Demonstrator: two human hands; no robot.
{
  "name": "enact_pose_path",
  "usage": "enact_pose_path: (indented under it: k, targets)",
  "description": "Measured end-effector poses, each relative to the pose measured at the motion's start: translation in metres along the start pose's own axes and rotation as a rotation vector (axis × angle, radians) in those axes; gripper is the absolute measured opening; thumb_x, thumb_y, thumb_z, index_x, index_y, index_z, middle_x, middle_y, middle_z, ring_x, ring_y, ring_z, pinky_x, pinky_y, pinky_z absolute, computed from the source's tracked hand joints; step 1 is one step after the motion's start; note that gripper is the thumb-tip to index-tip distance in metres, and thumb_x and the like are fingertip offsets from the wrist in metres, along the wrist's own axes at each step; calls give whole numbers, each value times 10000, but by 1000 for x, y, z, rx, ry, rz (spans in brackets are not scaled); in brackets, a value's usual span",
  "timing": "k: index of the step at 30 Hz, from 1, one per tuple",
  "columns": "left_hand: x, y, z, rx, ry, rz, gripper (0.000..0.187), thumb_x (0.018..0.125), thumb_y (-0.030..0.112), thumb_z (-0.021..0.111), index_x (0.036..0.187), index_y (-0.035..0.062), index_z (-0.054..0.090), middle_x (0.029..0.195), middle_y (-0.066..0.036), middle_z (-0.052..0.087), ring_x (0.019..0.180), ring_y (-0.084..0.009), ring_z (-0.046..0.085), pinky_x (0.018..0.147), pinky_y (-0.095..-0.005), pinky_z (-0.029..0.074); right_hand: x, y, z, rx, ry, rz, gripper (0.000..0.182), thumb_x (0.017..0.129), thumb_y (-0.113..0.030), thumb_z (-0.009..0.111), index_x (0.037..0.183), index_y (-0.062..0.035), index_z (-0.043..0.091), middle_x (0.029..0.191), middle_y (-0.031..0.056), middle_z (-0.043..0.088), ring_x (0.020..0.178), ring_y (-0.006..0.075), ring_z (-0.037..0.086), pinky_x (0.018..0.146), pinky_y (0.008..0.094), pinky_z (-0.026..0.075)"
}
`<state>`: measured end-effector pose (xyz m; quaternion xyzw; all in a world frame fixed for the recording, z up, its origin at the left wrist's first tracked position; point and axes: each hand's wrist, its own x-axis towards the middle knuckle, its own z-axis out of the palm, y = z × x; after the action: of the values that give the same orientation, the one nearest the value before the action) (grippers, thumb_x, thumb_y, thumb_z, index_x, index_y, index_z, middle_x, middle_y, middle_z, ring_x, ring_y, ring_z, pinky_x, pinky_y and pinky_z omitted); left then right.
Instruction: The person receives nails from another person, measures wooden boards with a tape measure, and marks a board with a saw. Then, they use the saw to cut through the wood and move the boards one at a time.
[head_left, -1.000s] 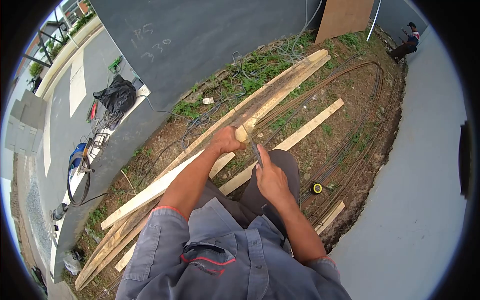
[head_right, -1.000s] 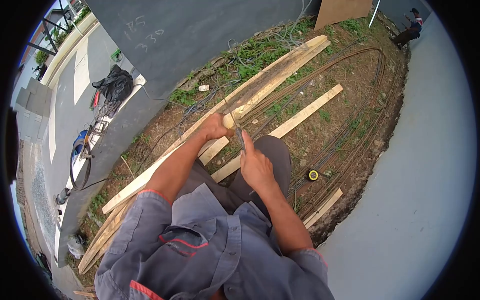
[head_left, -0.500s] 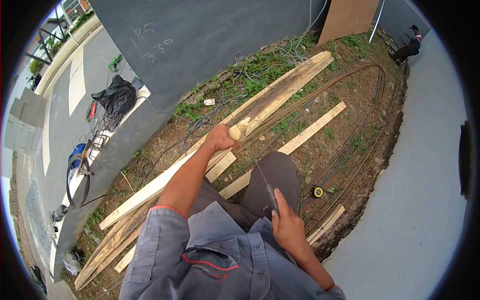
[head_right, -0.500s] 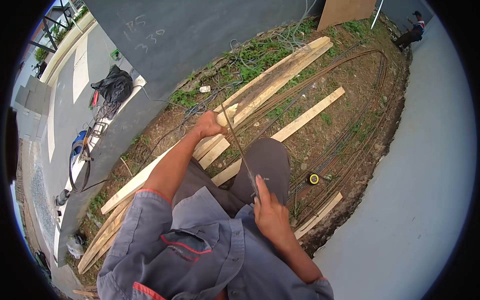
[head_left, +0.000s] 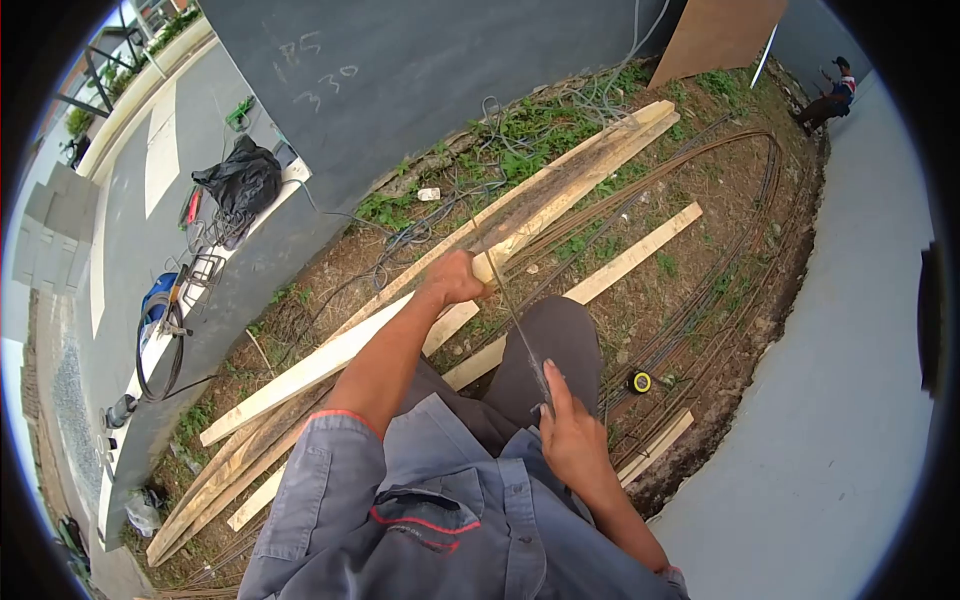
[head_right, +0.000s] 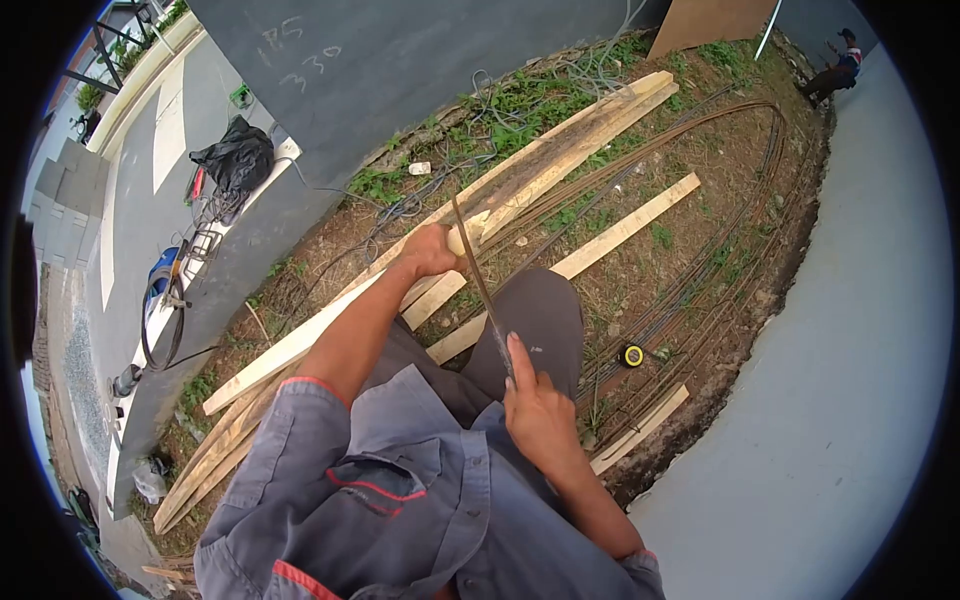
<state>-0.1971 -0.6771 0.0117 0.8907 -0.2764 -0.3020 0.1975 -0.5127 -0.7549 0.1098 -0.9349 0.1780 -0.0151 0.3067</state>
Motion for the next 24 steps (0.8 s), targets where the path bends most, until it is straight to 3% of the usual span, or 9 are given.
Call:
enact_pose_path:
  k: [1,3,6,8,12,14,18,20,24]
  targets:
    - [3,3,-3,-22,6,48,571,585,398,852,974,-7,743,1032,-228,730,1001,-379,698,870,-461,554,39,-11,5,-67,-75,67,647,976,-140,589,1562,-116,317,1007,293,683,865,504,664,751,564,536]
    - [-7,11,2,7,51,50,564,573,385,848,964,-7,745,987,-219,739,966,-372,706,855,-460,558,105,-10,27,-75,-29,39,650,977,-144,592,1564,-120,315,995,292,681,854,508,662,750,560,536]
    - [-1,-1,-4,-53,-14,56,556,574,383,848,943,-19,744,963,-212,740,939,-359,708,842,-454,557,62,-5,12,-56,-10,10,664,985,-217,585,1579,-164,293,878,275,660,756,471,670,672,578,536]
    - [4,-3,-3,-78,7,73,543,576,374,844,923,-31,741,974,-207,738,934,-347,707,840,-444,552,-7,4,-2,39,26,-8,634,990,-202,578,1563,-154,313,889,282,662,760,478,666,684,579,527]
    - [1,3,0,-70,-43,-2,557,564,364,845,944,-28,740,994,-219,734,950,-354,704,843,-445,547,6,0,4,23,39,29,633,981,-180,590,1559,-161,333,890,276,664,774,475,672,693,571,536]
    - [0,-1,11,-10,81,38,554,556,361,848,940,-24,739,991,-228,729,953,-354,703,841,-444,546,73,-6,15,-28,-130,137,664,960,-96,608,1560,-127,325,1163,296,671,1005,463,681,843,512,563]
    - [-7,-4,-3,-145,-28,46,559,535,360,855,922,-25,734,979,-217,730,960,-345,706,832,-438,550,39,-14,5,-3,-131,110,658,957,-88,609,1555,-122,336,1148,294,675,994,465,682,840,510,564]
    - [-1,-3,-7,-76,-52,3,561,534,357,854,931,-22,736,975,-211,733,950,-343,706,827,-438,551,-25,0,-6,22,-40,78,605,977,-130,595,1535,-122,360,954,274,691,864,490,666,735,556,530]
    - [7,-9,4,-63,-48,38,537,530,350,853,905,-17,740,925,-198,733,906,-334,710,803,-436,555,20,8,21,6,45,-2,642,968,-153,587,1558,-162,335,880,264,669,746,474,668,675,568,538]
